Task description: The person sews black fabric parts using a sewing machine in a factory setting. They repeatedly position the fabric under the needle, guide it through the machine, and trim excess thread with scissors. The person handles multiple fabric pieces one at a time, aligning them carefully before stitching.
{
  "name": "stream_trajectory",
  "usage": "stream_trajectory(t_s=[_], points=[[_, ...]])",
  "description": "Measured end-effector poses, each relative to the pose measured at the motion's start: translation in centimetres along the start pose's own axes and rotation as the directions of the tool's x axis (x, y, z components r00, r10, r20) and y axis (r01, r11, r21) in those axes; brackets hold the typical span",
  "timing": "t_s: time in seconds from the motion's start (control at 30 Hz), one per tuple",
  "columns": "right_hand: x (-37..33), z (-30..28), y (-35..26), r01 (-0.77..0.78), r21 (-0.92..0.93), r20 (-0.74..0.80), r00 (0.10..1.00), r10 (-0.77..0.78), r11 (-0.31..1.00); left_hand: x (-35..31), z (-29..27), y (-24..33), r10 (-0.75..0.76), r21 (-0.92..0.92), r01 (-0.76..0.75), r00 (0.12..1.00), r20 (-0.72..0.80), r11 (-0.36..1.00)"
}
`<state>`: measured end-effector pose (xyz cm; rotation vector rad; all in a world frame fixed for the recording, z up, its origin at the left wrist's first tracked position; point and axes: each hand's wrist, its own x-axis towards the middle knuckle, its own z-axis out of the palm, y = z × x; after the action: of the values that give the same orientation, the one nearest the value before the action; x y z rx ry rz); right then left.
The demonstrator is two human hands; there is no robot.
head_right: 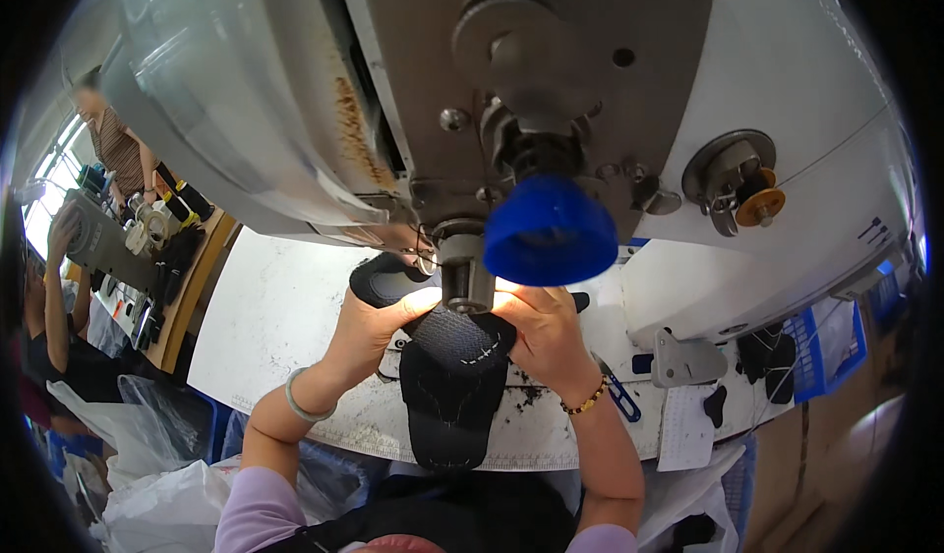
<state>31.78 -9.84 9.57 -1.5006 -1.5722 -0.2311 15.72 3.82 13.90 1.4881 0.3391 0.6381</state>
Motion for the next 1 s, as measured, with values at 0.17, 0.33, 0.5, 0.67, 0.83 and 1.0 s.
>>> stream_trajectory(t_s=[0.17,0.33,0.5,0.67,0.83,1.0], points=[[0.1,0.4,-1.4,0.103,-0.200,-0.033,0.993,-0.112,0.974,0.5,-0.6,-0.7,-0.100,-0.249,0.096,0.995,-0.004,0.964],[0.6,1.2,-2.7,0.177,-0.425,-0.090,0.967,-0.237,0.887,1.1,-1.1,-0.8,-0.202,-0.388,0.188,0.979,0.005,0.902],[0.8,1.7,-3.0,0.183,-0.426,-0.128,0.957,-0.259,0.886,1.8,-2.0,-2.0,-0.206,-0.407,0.211,0.977,0.056,0.889],[1.1,1.7,-2.5,0.209,-0.277,-0.182,0.947,-0.265,0.938,1.6,-2.1,-2.1,-0.182,-0.415,0.182,0.982,0.041,0.891],[0.6,1.3,-1.8,0.175,-0.233,-0.234,0.945,-0.230,0.957,1.4,-1.4,-1.5,-0.121,-0.435,0.106,0.993,-0.006,0.894],[1.6,-1.1,-1.5,0.053,-0.317,-0.477,0.854,-0.208,0.947,1.6,-1.9,-1.7,-0.127,-0.434,0.126,0.992,0.026,0.892]])
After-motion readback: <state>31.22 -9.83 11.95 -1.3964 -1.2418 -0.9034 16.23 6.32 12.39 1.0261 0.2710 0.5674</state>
